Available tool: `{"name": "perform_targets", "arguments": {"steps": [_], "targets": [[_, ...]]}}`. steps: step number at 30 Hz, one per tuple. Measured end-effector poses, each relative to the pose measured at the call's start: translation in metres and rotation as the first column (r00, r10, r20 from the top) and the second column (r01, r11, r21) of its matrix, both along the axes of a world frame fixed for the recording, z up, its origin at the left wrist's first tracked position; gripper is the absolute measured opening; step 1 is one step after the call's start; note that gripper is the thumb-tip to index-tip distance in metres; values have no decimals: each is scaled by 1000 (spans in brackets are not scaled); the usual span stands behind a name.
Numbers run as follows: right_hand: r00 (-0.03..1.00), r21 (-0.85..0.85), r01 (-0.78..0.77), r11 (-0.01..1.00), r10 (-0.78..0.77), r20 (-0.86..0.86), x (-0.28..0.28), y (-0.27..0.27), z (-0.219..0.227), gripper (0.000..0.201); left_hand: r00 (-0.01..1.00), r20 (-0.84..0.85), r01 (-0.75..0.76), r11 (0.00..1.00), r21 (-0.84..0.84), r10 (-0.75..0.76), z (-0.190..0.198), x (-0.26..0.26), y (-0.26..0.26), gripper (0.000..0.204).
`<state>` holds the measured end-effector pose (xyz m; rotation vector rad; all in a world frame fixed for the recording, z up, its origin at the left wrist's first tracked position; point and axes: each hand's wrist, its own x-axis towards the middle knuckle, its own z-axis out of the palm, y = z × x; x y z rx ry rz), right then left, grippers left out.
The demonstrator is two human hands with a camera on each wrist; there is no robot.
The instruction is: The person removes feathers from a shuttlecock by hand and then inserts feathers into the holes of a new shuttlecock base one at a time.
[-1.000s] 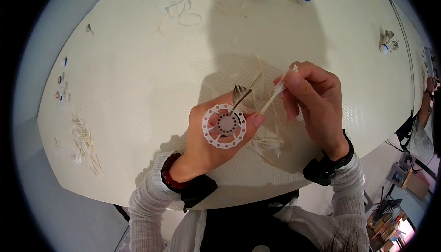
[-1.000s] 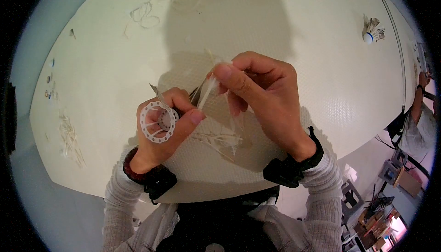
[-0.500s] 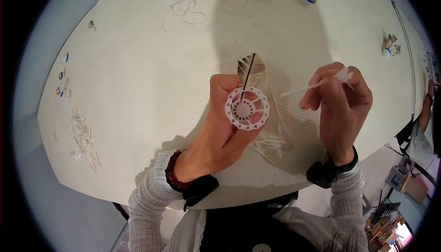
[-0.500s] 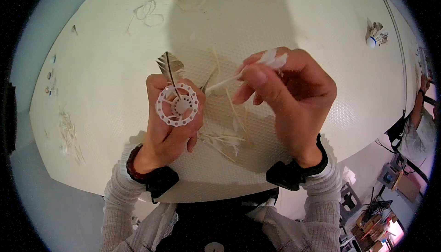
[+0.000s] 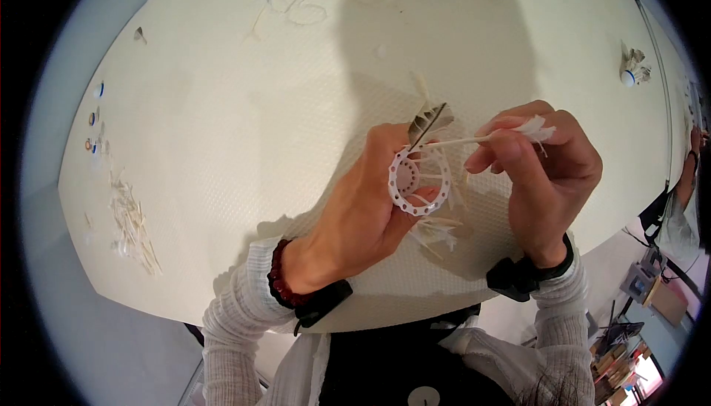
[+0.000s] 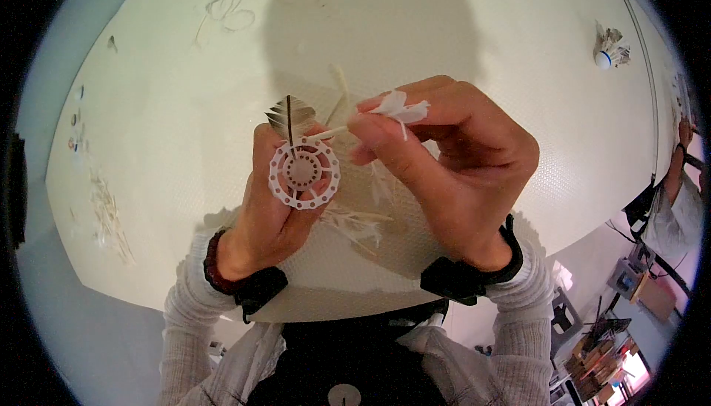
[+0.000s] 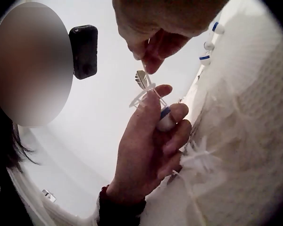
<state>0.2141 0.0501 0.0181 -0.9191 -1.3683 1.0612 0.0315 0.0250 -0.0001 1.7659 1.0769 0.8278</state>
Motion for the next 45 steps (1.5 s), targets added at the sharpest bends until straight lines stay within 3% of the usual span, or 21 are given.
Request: {"name": "perform_targets", "arguments": {"steps": [4, 7, 16, 23, 28, 31, 34, 39, 41, 43, 45], "targets": [[1000, 8, -10, 1000, 10, -13, 0, 2, -2, 4, 997, 64, -37, 999, 4, 37, -2, 2, -1, 38], [1000, 35, -4, 999, 4, 6, 0, 2, -1, 4, 1000, 1, 6, 999, 37, -6, -2, 0, 1, 38], [999, 10, -46, 999, 46, -9, 3, 2, -2, 5, 999, 33, 16, 999, 31, -17, -1, 2, 1, 41], [959, 175, -143, 974, 93, 266, 13, 5, 7, 9, 1000, 10, 13, 996, 90, -14, -3, 1, 2, 41], [981, 35, -145, 989, 139, 133, 10, 5, 8, 11, 1000, 11, 7, 997, 72, -7, -5, 3, 1, 39], [990, -34, -98, 995, 101, 98, 8, 3, 11, 11, 999, 8, 39, 989, 142, -40, -3, 3, 3, 38], [990, -54, -102, 993, 107, 93, 8, 4, 11, 10, 998, 26, 50, 993, 107, -53, -3, 2, 2, 38], [926, 345, -295, 891, 178, 332, 13, 17, 4, 13, 992, 75, 101, 994, 52, -105, -1, -1, 2, 38], [936, 301, -281, 911, 190, 298, 12, 16, 5, 14, 989, 94, 106, 991, 83, -113, -3, -2, 3, 37], [962, 134, -225, 965, 198, 186, 9, 11, 4, 14, 989, 66, 124, 981, 152, -135, -6, -3, 4, 37], [973, 33, -189, 981, 183, 138, 6, 6, 3, 14, 991, 82, 93, 989, 114, -102, -8, -1, 3, 36]]}}
